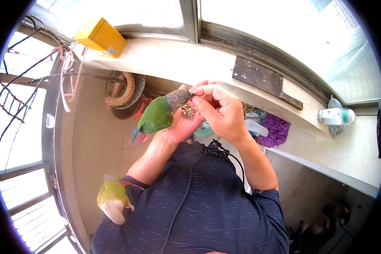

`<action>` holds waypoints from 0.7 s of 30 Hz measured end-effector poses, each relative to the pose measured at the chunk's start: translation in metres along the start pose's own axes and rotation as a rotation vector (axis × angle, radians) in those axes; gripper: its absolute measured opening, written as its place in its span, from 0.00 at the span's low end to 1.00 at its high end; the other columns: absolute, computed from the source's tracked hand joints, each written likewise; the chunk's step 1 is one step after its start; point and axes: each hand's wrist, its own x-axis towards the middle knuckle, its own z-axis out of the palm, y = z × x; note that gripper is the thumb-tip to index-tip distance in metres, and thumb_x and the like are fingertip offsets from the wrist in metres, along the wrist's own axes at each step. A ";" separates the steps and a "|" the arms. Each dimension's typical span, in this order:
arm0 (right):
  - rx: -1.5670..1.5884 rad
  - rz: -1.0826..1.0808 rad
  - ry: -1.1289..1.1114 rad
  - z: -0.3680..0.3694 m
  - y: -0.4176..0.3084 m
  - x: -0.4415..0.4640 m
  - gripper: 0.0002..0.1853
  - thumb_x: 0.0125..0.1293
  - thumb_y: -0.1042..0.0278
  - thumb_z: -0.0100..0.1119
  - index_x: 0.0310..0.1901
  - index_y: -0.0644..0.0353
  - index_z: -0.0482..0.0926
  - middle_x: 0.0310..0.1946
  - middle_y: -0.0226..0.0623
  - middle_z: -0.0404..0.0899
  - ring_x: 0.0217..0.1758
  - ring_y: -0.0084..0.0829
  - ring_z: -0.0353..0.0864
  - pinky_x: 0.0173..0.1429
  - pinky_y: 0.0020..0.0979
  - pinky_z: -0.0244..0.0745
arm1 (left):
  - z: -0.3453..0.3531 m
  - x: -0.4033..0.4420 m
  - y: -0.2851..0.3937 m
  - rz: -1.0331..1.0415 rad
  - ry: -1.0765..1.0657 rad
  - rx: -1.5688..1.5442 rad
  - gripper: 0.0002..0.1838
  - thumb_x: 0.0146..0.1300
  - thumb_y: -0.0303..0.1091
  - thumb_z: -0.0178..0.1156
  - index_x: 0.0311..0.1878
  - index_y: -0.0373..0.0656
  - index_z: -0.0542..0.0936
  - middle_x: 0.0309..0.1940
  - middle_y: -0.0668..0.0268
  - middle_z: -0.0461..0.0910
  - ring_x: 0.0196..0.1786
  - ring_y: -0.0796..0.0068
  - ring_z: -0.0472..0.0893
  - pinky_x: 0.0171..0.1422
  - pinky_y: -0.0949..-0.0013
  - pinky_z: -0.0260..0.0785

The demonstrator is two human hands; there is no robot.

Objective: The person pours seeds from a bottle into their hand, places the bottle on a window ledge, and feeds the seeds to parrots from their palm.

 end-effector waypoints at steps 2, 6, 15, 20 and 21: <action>0.008 0.003 0.004 -0.002 0.001 -0.001 0.06 0.72 0.79 0.60 0.48 0.67 0.80 0.35 0.30 0.84 0.36 0.15 0.79 0.41 0.19 0.74 | 0.002 0.000 -0.001 0.010 0.010 0.009 0.29 0.77 0.43 0.49 0.74 0.34 0.65 0.74 0.52 0.66 0.77 0.55 0.63 0.85 0.52 0.51; -0.026 -0.008 0.006 -0.006 0.000 -0.006 0.06 0.71 0.78 0.61 0.47 0.67 0.80 0.34 0.29 0.83 0.35 0.14 0.78 0.39 0.19 0.73 | 0.004 -0.001 -0.003 0.031 -0.007 0.081 0.31 0.78 0.45 0.48 0.76 0.35 0.62 0.77 0.52 0.62 0.80 0.53 0.59 0.85 0.50 0.49; -0.076 -0.161 0.057 -0.008 -0.003 -0.012 0.07 0.68 0.78 0.64 0.46 0.66 0.79 0.30 0.26 0.79 0.32 0.14 0.74 0.36 0.19 0.71 | 0.001 0.000 -0.004 0.000 -0.035 0.092 0.32 0.79 0.47 0.47 0.77 0.35 0.61 0.79 0.54 0.60 0.82 0.52 0.55 0.86 0.48 0.45; -0.102 -0.220 0.029 -0.005 -0.018 -0.007 0.07 0.67 0.78 0.64 0.44 0.66 0.80 0.30 0.28 0.80 0.28 0.14 0.73 0.34 0.20 0.70 | 0.008 -0.002 -0.007 -0.018 -0.028 0.062 0.31 0.79 0.46 0.47 0.76 0.35 0.63 0.78 0.53 0.62 0.80 0.54 0.58 0.85 0.49 0.47; -0.096 -0.234 0.026 -0.005 -0.021 -0.005 0.06 0.66 0.78 0.64 0.44 0.65 0.80 0.30 0.28 0.80 0.28 0.13 0.72 0.33 0.20 0.70 | 0.011 -0.003 -0.008 -0.012 -0.014 0.074 0.30 0.78 0.46 0.47 0.75 0.35 0.65 0.77 0.52 0.63 0.78 0.56 0.61 0.85 0.50 0.48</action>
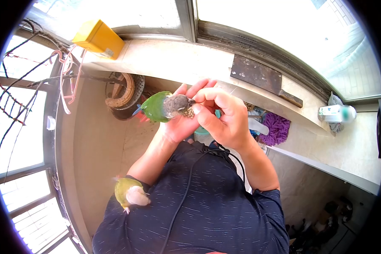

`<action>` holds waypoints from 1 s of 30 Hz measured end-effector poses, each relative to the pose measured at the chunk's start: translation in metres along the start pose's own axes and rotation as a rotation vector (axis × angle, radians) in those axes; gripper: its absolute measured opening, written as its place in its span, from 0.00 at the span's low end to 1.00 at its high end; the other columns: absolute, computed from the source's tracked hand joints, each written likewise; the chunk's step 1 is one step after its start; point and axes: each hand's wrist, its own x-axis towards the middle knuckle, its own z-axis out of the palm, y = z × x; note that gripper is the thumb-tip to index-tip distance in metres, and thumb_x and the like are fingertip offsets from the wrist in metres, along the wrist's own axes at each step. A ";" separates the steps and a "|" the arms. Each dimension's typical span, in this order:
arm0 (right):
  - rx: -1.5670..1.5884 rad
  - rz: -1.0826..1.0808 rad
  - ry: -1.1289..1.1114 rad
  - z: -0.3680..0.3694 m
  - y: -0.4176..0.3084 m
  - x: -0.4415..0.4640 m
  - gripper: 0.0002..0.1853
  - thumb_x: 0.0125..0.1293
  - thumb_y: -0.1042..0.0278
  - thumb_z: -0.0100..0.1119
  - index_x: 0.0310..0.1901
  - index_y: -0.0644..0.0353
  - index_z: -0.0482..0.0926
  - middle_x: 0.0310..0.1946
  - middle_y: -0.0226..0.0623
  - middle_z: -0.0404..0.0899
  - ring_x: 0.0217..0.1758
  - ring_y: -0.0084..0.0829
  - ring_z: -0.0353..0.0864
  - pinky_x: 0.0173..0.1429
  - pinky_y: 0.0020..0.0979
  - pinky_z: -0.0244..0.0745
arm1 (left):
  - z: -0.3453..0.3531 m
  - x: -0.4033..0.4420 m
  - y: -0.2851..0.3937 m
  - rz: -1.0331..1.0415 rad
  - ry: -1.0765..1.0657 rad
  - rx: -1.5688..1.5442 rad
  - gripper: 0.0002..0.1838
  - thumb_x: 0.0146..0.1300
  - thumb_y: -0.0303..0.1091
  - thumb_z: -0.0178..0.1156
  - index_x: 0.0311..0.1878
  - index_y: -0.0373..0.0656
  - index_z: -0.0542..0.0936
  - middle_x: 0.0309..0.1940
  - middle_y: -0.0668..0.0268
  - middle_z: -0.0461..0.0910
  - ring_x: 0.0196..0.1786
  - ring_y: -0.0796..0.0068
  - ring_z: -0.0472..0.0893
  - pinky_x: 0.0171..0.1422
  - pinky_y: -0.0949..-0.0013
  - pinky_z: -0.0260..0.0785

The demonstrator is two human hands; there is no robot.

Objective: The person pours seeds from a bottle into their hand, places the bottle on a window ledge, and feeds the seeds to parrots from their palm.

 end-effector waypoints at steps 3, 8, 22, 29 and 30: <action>-0.024 -0.036 -0.022 0.000 -0.009 0.013 0.05 0.66 0.78 0.64 0.43 0.65 0.81 0.29 0.28 0.80 0.27 0.13 0.73 0.32 0.20 0.69 | -0.002 0.000 0.002 -0.020 -0.057 0.002 0.27 0.77 0.45 0.47 0.69 0.35 0.70 0.71 0.50 0.69 0.73 0.57 0.68 0.83 0.51 0.54; 0.023 -0.072 -0.002 0.001 -0.023 0.030 0.04 0.64 0.76 0.64 0.39 0.63 0.82 0.23 0.29 0.77 0.23 0.17 0.73 0.28 0.22 0.67 | -0.001 0.001 0.000 -0.053 -0.312 -0.105 0.24 0.77 0.45 0.48 0.63 0.34 0.74 0.63 0.50 0.75 0.69 0.55 0.72 0.80 0.51 0.59; -0.058 -0.065 -0.053 0.012 -0.007 -0.012 0.05 0.64 0.78 0.66 0.41 0.64 0.82 0.27 0.33 0.83 0.22 0.18 0.75 0.29 0.23 0.71 | -0.012 0.001 0.005 -0.010 -0.123 0.046 0.32 0.78 0.45 0.45 0.78 0.34 0.61 0.81 0.52 0.54 0.84 0.52 0.49 0.87 0.50 0.42; -0.089 -0.142 0.009 0.031 -0.008 -0.017 0.06 0.62 0.79 0.68 0.39 0.62 0.81 0.24 0.31 0.79 0.19 0.22 0.74 0.25 0.25 0.69 | -0.015 0.005 0.005 -0.034 -0.106 -0.011 0.31 0.79 0.44 0.44 0.77 0.34 0.61 0.81 0.51 0.55 0.84 0.52 0.50 0.87 0.50 0.43; -0.094 -0.159 0.021 0.031 -0.009 -0.016 0.06 0.62 0.79 0.68 0.39 0.62 0.81 0.23 0.31 0.79 0.19 0.22 0.74 0.25 0.25 0.68 | -0.015 0.005 0.005 -0.034 -0.109 -0.006 0.31 0.79 0.44 0.44 0.77 0.34 0.61 0.81 0.51 0.55 0.84 0.52 0.50 0.87 0.51 0.43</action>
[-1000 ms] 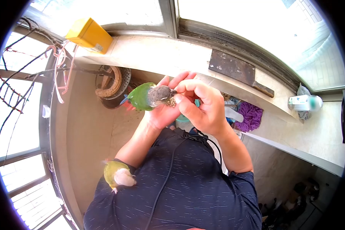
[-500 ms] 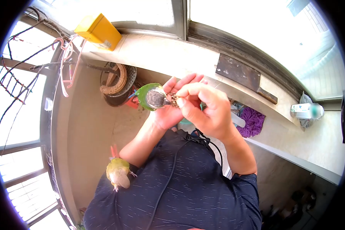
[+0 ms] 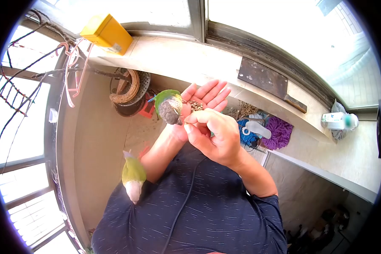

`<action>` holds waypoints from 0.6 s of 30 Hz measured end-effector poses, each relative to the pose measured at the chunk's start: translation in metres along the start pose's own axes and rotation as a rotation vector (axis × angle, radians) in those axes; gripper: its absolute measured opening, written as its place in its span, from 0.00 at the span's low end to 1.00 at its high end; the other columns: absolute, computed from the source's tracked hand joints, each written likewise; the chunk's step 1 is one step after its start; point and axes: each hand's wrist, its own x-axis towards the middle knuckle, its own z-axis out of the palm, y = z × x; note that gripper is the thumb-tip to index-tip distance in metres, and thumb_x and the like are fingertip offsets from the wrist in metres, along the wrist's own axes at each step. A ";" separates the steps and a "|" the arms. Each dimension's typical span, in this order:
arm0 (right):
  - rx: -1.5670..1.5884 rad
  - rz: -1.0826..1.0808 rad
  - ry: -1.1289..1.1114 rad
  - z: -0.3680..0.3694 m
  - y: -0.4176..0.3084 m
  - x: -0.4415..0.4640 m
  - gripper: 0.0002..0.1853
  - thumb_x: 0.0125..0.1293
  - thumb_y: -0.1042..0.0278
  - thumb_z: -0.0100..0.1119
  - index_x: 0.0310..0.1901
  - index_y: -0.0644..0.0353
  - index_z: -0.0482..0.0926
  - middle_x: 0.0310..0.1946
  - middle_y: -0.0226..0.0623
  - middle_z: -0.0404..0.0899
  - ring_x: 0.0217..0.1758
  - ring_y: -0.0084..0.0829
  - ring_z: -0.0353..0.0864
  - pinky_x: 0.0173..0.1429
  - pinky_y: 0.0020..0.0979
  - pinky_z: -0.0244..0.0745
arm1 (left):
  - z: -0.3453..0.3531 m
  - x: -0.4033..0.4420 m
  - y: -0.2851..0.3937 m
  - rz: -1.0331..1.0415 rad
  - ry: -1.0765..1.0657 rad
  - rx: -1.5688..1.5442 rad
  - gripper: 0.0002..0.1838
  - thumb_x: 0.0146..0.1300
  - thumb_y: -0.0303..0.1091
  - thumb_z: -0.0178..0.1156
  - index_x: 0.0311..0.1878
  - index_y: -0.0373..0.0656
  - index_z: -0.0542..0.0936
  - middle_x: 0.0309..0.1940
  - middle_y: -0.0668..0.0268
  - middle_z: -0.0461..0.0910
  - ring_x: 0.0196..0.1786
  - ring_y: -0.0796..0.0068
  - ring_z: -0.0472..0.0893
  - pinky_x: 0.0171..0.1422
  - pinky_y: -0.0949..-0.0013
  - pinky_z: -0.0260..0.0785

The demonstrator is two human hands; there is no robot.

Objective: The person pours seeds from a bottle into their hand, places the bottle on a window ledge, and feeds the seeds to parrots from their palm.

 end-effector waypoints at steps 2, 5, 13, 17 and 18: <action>-0.033 -0.037 -0.016 -0.002 -0.001 0.000 0.06 0.62 0.79 0.68 0.39 0.63 0.81 0.24 0.31 0.79 0.18 0.22 0.73 0.24 0.25 0.68 | -0.001 0.000 0.000 -0.003 -0.011 0.009 0.31 0.79 0.44 0.44 0.77 0.34 0.61 0.81 0.51 0.55 0.84 0.52 0.50 0.87 0.51 0.43; -0.057 -0.065 -0.023 -0.003 0.000 0.000 0.06 0.61 0.80 0.68 0.38 0.63 0.81 0.24 0.31 0.80 0.18 0.22 0.73 0.24 0.25 0.67 | -0.002 0.000 0.001 -0.002 -0.033 0.024 0.32 0.79 0.45 0.44 0.77 0.34 0.61 0.81 0.51 0.55 0.84 0.52 0.49 0.87 0.51 0.43; -0.045 -0.048 -0.013 0.004 -0.005 -0.004 0.06 0.60 0.79 0.69 0.38 0.62 0.81 0.23 0.34 0.78 0.20 0.29 0.76 0.26 0.31 0.70 | -0.002 -0.001 0.001 -0.002 -0.061 0.004 0.31 0.79 0.44 0.44 0.77 0.34 0.61 0.81 0.51 0.54 0.84 0.52 0.49 0.87 0.51 0.44; -0.045 -0.107 0.005 0.010 -0.004 -0.002 0.06 0.60 0.80 0.68 0.36 0.62 0.80 0.23 0.31 0.80 0.17 0.23 0.72 0.23 0.25 0.67 | 0.000 -0.001 0.000 0.001 -0.035 -0.010 0.32 0.79 0.46 0.42 0.78 0.34 0.59 0.81 0.50 0.53 0.84 0.51 0.50 0.87 0.50 0.45; -0.053 -0.119 0.010 0.010 -0.005 -0.001 0.06 0.60 0.80 0.69 0.36 0.61 0.80 0.23 0.31 0.80 0.17 0.23 0.72 0.23 0.25 0.67 | -0.003 -0.001 0.000 -0.007 -0.048 -0.037 0.32 0.79 0.44 0.43 0.77 0.33 0.60 0.81 0.50 0.53 0.84 0.51 0.49 0.87 0.50 0.44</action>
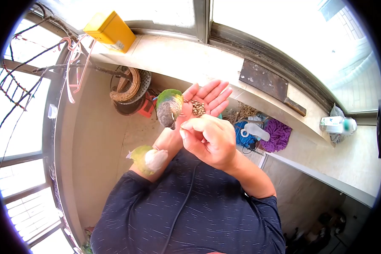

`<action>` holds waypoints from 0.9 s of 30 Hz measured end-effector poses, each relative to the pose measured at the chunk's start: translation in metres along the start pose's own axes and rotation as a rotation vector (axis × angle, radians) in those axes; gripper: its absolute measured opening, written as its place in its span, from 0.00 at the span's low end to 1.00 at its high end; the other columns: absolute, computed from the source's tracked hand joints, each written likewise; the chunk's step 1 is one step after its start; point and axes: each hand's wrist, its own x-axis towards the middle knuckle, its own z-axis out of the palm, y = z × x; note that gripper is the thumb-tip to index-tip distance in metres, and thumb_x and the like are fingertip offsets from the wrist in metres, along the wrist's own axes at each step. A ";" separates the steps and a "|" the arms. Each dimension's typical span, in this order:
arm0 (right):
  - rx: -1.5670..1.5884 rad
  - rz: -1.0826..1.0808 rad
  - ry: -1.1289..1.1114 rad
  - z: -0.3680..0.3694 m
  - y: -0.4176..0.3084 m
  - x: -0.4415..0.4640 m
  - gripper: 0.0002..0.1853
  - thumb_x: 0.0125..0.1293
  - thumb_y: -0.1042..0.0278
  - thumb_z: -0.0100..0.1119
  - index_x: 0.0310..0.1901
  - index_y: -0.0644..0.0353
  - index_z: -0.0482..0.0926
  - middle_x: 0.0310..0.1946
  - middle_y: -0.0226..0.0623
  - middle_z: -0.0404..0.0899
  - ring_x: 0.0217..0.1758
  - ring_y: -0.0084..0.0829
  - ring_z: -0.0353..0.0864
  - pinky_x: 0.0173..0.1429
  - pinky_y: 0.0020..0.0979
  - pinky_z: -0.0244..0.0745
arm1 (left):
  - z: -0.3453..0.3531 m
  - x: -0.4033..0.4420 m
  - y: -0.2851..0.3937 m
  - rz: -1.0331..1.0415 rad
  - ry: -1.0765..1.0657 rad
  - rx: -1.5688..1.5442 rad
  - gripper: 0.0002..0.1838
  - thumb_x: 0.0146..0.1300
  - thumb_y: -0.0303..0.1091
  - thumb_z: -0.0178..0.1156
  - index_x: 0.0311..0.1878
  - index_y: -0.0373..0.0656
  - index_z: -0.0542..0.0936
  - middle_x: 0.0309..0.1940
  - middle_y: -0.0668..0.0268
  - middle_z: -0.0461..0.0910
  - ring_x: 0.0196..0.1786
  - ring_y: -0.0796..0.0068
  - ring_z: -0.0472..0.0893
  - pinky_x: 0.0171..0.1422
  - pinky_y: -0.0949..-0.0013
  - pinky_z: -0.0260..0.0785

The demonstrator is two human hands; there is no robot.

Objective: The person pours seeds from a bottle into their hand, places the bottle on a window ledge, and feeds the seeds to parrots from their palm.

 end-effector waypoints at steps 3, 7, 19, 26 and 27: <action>-0.021 -0.001 -0.004 -0.002 -0.002 0.000 0.06 0.59 0.80 0.69 0.35 0.62 0.81 0.21 0.31 0.78 0.17 0.23 0.72 0.22 0.26 0.66 | 0.002 0.001 -0.002 0.008 0.015 0.074 0.33 0.79 0.47 0.43 0.78 0.34 0.60 0.82 0.50 0.52 0.84 0.52 0.49 0.87 0.50 0.45; -0.025 0.002 0.019 0.000 -0.001 0.000 0.06 0.59 0.80 0.69 0.36 0.62 0.81 0.21 0.32 0.78 0.17 0.23 0.72 0.22 0.26 0.66 | -0.004 0.004 -0.002 0.011 -0.007 0.101 0.34 0.79 0.48 0.43 0.78 0.33 0.59 0.82 0.50 0.52 0.84 0.52 0.51 0.87 0.50 0.46; -0.075 0.017 -0.044 -0.002 -0.008 0.005 0.07 0.58 0.81 0.69 0.37 0.63 0.81 0.23 0.34 0.81 0.19 0.27 0.77 0.25 0.29 0.72 | 0.003 0.004 -0.006 0.031 0.012 0.185 0.34 0.80 0.50 0.43 0.77 0.33 0.60 0.80 0.50 0.58 0.82 0.53 0.56 0.86 0.52 0.49; -0.097 0.024 -0.068 -0.004 -0.009 0.005 0.07 0.59 0.80 0.69 0.38 0.64 0.81 0.25 0.35 0.83 0.20 0.27 0.79 0.26 0.28 0.73 | -0.004 0.003 -0.005 0.024 -0.016 0.139 0.33 0.80 0.48 0.43 0.77 0.33 0.60 0.79 0.51 0.58 0.82 0.52 0.57 0.85 0.53 0.51; -0.099 0.021 -0.062 -0.004 -0.009 0.005 0.07 0.60 0.80 0.69 0.39 0.64 0.81 0.25 0.35 0.83 0.20 0.27 0.79 0.26 0.28 0.73 | -0.003 0.002 -0.005 0.023 -0.009 0.134 0.33 0.80 0.48 0.42 0.77 0.33 0.60 0.79 0.51 0.58 0.82 0.52 0.57 0.85 0.53 0.51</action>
